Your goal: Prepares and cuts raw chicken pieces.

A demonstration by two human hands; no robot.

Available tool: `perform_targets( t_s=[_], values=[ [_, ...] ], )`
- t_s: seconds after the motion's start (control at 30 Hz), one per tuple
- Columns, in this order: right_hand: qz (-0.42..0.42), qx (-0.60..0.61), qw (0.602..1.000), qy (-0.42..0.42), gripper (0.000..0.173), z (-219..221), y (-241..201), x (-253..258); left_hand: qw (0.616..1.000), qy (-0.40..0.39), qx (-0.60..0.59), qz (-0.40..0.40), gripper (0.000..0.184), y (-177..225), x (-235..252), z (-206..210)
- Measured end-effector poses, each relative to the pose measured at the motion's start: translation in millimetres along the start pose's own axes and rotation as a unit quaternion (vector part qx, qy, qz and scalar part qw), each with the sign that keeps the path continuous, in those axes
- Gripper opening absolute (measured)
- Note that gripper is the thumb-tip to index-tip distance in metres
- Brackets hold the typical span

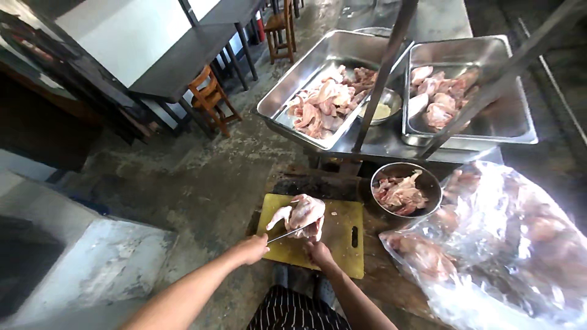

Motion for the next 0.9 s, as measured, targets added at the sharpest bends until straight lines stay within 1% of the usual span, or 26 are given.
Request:
perform_targets(
  t_s=[0.1,0.17,0.2,0.23,0.27,0.33,0.37,0.43,0.5,0.57,0.6,0.7,0.8,0.9],
  values=[
    [-0.009,-0.091,0.996,0.004,0.044,-9.8,6.8,5.6,1.0,-0.011,0.004,0.017,0.047,-8.3,6.0,-12.5],
    [-0.016,-0.106,0.994,-0.003,0.043,-11.9,4.6,3.5,1.0,-0.002,0.005,0.017,0.049,-13.3,8.5,-14.7],
    [-0.017,-0.09,0.996,-0.009,0.042,-12.0,2.0,1.0,1.0,0.008,0.005,0.015,0.05,-14.3,8.9,-12.9],
    [-0.017,-0.043,0.999,-0.017,0.04,-11.1,-1.0,-2.2,1.0,0.019,0.002,0.01,0.05,-13.3,7.1,-9.8],
    [-0.018,0.035,0.999,-0.025,0.035,-8.7,-4.2,-5.2,0.999,0.032,-0.004,0.002,0.049,-10.3,2.3,-6.3],
    [-0.004,0.199,0.98,-0.031,0.031,-1.0,-15.2,-14.5,0.998,0.062,-0.016,-0.022,0.046,2.6,-16.5,5.1],
    [0.003,0.253,0.967,-0.033,0.031,2.8,-23.1,-20.7,0.996,0.073,-0.014,-0.039,0.044,10.5,-26.7,14.5],
    [0.005,0.311,0.95,-0.034,0.031,8.3,-37.8,-29.6,0.992,0.098,-0.004,-0.076,0.04,22.6,-42.1,37.5],
    [0.003,0.334,0.941,-0.044,0.032,11.8,-49.6,-30.7,0.988,0.105,-0.002,-0.113,0.039,29.0,-47.8,55.6],
    [0.007,0.348,0.936,-0.052,0.032,17.5,-57.1,-29.1,0.985,0.092,-0.012,-0.146,0.043,35.5,-47.0,63.2],
    [0.007,0.349,0.936,-0.047,0.032,20.6,-58.5,-27.6,0.984,0.091,-0.018,-0.151,0.042,39.6,-43.3,63.9],
    [-0.001,0.299,0.954,-0.002,0.037,26.9,-58.8,-28.2,0.985,0.087,-0.056,-0.135,0.041,54.1,-27.6,55.3],
    [-0.007,0.226,0.973,0.032,0.041,11.8,-58.7,-32.5,0.987,0.085,-0.069,-0.119,0.044,61.1,-14.7,55.1],
    [-0.005,0.22,0.975,0.042,0.039,-5.4,-59.8,-32.3,0.989,0.076,-0.056,-0.111,0.041,55.0,-28.2,55.8]
  ],
)
Point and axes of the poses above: each hand's wrist, its own x-axis towards the middle knuckle, its own z-axis out of the palm, y = z × x, the point moved 2 cm from there along x, towards the middle knuckle, and after that the axes turned 13 degrees about x, right-handed, at the moved point
